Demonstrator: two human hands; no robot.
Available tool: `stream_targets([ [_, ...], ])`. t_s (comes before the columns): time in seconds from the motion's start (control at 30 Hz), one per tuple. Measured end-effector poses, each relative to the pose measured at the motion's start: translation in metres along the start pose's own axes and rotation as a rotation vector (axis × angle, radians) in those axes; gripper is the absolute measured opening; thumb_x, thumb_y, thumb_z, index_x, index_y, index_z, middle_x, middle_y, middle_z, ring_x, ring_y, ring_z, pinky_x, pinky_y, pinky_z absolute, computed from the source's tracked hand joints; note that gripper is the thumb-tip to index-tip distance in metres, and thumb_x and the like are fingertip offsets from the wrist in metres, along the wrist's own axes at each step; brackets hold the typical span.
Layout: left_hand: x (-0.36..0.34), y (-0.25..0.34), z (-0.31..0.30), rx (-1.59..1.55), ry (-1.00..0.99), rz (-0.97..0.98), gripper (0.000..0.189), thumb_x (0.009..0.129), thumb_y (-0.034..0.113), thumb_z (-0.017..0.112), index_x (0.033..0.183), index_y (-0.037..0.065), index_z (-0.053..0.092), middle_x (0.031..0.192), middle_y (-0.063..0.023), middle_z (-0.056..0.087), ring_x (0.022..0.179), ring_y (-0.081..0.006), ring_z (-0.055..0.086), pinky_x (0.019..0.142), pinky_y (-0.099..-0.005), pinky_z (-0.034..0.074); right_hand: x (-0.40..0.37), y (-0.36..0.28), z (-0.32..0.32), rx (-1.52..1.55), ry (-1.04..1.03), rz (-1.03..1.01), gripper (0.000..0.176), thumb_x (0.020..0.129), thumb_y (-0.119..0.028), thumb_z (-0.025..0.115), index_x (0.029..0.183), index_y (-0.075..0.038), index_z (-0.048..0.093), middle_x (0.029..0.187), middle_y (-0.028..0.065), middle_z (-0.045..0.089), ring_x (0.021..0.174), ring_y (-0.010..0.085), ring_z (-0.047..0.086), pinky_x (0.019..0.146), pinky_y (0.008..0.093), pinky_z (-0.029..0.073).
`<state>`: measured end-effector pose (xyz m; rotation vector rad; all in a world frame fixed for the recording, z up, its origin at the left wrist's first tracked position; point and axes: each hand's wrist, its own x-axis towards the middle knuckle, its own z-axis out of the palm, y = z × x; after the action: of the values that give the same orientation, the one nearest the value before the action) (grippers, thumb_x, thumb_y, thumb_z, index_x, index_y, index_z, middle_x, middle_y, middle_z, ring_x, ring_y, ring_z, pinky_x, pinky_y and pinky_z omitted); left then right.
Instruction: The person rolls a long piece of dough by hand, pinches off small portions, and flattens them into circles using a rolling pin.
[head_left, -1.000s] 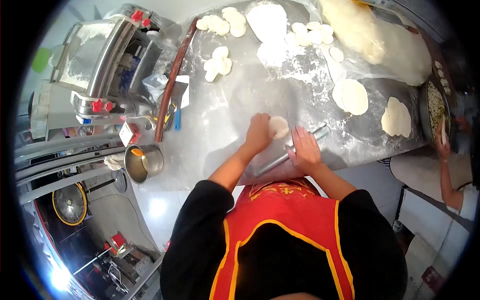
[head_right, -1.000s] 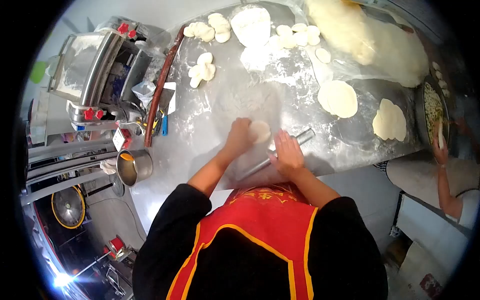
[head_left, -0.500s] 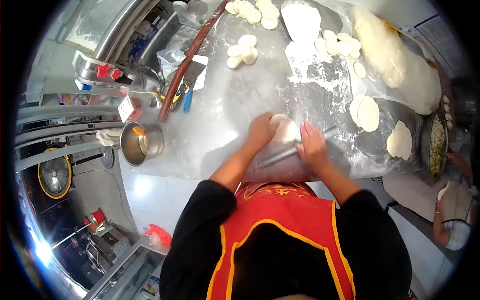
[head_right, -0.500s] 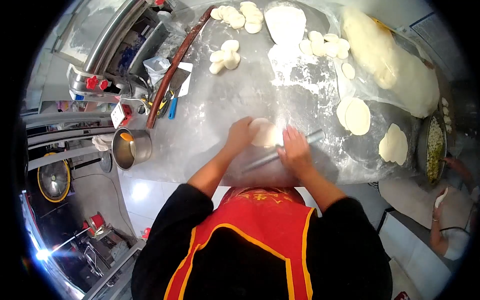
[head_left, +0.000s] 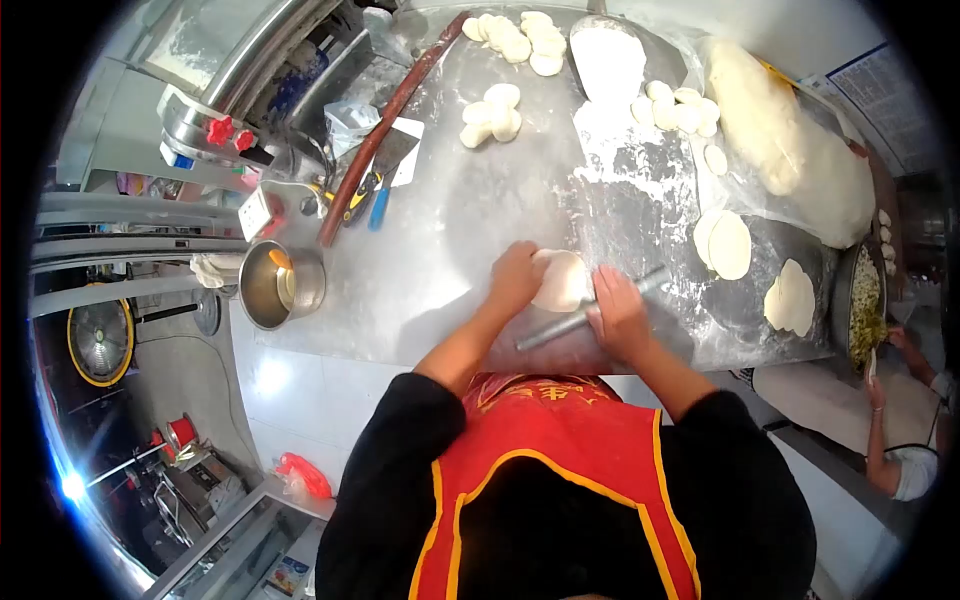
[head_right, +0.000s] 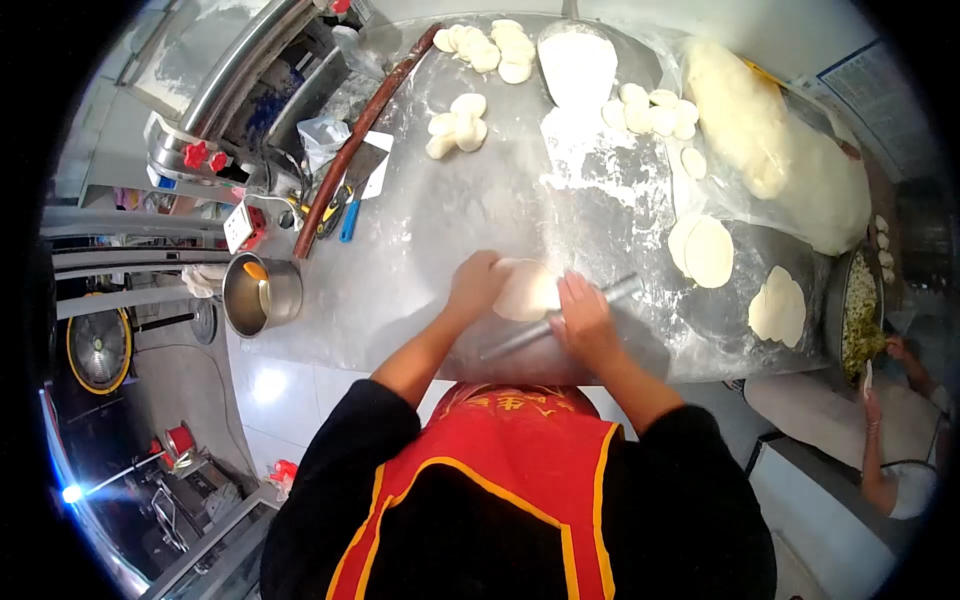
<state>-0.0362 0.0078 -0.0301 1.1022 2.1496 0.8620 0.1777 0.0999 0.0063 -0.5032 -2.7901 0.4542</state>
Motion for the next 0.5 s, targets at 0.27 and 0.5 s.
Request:
stream_targets([
  [0.27,0.021,0.030,0.001,0.178,-0.125,-0.007,0.031,0.085,0.034,0.063,0.097,0.006,0.068,0.098,-0.0178,0.067,0.091,-0.0368,0.064,0.078,-0.0468,0.051,0.124,0.016,0.046,-0.108,0.014,0.276,0.056,0.096,-0.035,0.048,0.136,0.005,0.043,0.143,0.0229,0.041,0.135,0.0346,0.037,0.112,0.0494,0.027],
  [0.5,-0.017,0.003,-0.015,0.113,-0.036,-0.047,0.033,0.087,0.035,0.057,0.097,0.006,0.069,0.094,-0.0190,0.067,0.090,-0.0387,0.064,0.078,-0.0494,0.050,0.004,0.000,0.007,-0.011,-0.104,0.017,0.064,0.087,-0.029,0.060,0.134,0.010,0.043,0.139,0.0292,0.044,0.128,0.0413,0.044,0.109,0.0511,0.031],
])
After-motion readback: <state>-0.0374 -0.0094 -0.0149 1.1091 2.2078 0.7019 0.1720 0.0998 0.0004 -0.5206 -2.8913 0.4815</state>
